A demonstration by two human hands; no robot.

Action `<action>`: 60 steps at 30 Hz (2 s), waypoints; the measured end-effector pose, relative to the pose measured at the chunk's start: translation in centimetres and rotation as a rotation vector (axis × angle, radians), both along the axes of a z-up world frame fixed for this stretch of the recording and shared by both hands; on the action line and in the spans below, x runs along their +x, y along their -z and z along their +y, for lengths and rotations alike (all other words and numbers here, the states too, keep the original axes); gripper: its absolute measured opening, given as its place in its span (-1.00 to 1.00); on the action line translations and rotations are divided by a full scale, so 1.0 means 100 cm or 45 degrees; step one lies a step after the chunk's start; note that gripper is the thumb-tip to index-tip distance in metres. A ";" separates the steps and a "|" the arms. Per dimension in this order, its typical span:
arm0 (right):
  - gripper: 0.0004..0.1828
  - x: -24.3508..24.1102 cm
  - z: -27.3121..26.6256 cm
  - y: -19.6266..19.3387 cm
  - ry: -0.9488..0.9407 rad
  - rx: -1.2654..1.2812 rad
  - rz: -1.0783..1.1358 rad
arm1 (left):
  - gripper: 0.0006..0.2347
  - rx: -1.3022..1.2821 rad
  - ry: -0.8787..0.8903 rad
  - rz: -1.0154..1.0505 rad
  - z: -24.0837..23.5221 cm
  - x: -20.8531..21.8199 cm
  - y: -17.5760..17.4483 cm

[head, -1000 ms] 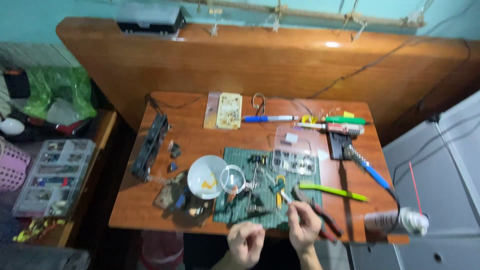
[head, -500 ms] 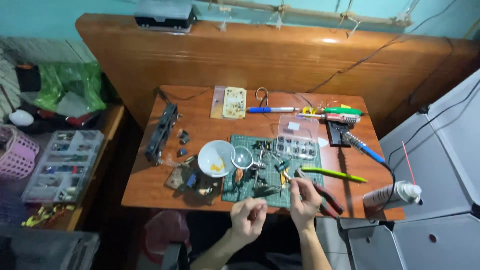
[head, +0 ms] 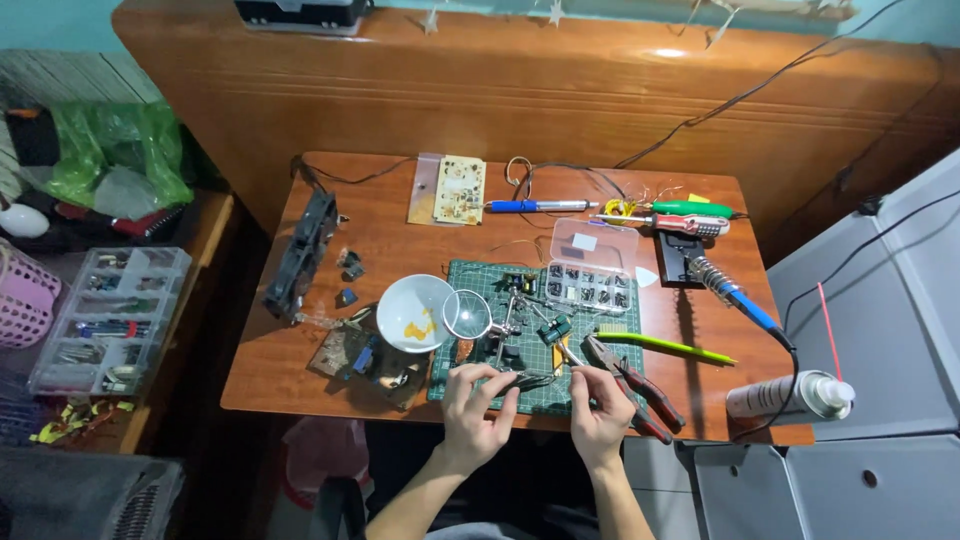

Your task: Soldering electronic components and wires onto a circuit board at a workbench.

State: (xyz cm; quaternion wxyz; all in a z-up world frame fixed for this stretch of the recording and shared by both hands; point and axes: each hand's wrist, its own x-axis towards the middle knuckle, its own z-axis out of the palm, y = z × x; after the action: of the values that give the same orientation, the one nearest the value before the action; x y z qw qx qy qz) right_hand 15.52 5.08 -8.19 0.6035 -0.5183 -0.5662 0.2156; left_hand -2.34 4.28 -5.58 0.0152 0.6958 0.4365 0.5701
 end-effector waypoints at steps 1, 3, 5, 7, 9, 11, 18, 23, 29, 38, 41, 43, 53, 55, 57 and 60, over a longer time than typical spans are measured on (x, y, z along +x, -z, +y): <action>-0.86 0.000 0.001 -0.001 -0.002 -0.008 0.004 | -0.83 -0.008 -0.002 0.004 0.003 0.000 0.003; -0.86 0.001 0.002 -0.003 -0.017 0.066 -0.036 | -0.84 0.016 -0.052 0.061 0.007 -0.001 0.008; -0.87 0.001 0.002 -0.003 -0.014 0.070 -0.058 | -0.84 0.009 -0.045 0.093 0.009 -0.002 0.004; -0.88 0.002 0.002 -0.004 -0.004 0.081 -0.087 | -0.84 0.008 -0.031 0.119 0.011 -0.003 0.001; -0.86 0.002 0.001 -0.006 -0.011 0.058 -0.100 | -0.86 0.021 -0.059 0.182 0.013 -0.003 0.000; -0.87 0.003 0.002 -0.004 -0.011 0.068 -0.096 | -0.88 0.029 -0.043 0.184 0.015 -0.003 0.001; -0.87 0.004 0.003 0.003 0.003 0.071 -0.071 | -0.84 0.003 -0.014 0.251 0.017 -0.005 -0.002; -0.87 0.004 0.001 0.001 0.014 0.047 -0.098 | -0.80 -0.011 0.060 0.251 0.018 -0.007 0.002; -0.87 0.002 0.000 0.000 0.011 0.047 -0.100 | -0.80 -0.067 0.108 0.197 0.015 -0.013 0.001; -0.88 0.006 0.000 0.011 0.051 0.001 -0.012 | -0.78 -0.127 0.041 0.102 0.006 -0.011 0.000; -0.88 0.004 -0.001 0.014 0.071 -0.018 0.019 | -0.83 -0.125 -0.046 0.113 -0.006 -0.013 0.002; -0.88 0.005 -0.001 0.016 0.065 -0.009 0.019 | -0.87 -0.122 -0.047 0.134 -0.011 -0.011 0.006; -0.93 0.007 -0.013 -0.011 0.189 0.060 -0.333 | -0.92 -0.177 -0.263 0.470 -0.010 -0.009 0.030; -0.96 0.006 -0.019 -0.022 0.141 -0.014 -0.543 | -0.90 -0.176 -0.273 0.478 -0.008 -0.010 0.032; -0.85 0.006 -0.023 -0.017 0.187 -0.002 -0.797 | -0.86 -0.143 -0.277 0.462 -0.007 -0.010 0.030; -0.72 0.010 -0.022 -0.006 0.226 -0.088 -0.988 | -0.79 -0.121 -0.275 0.460 -0.003 -0.010 0.028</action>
State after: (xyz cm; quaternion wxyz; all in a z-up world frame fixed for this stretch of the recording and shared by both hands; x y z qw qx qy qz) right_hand 16.52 2.90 -7.63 0.3433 -0.6283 -0.6975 -0.0302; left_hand -3.36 3.94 -8.39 -0.0918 0.7345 0.5305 0.4132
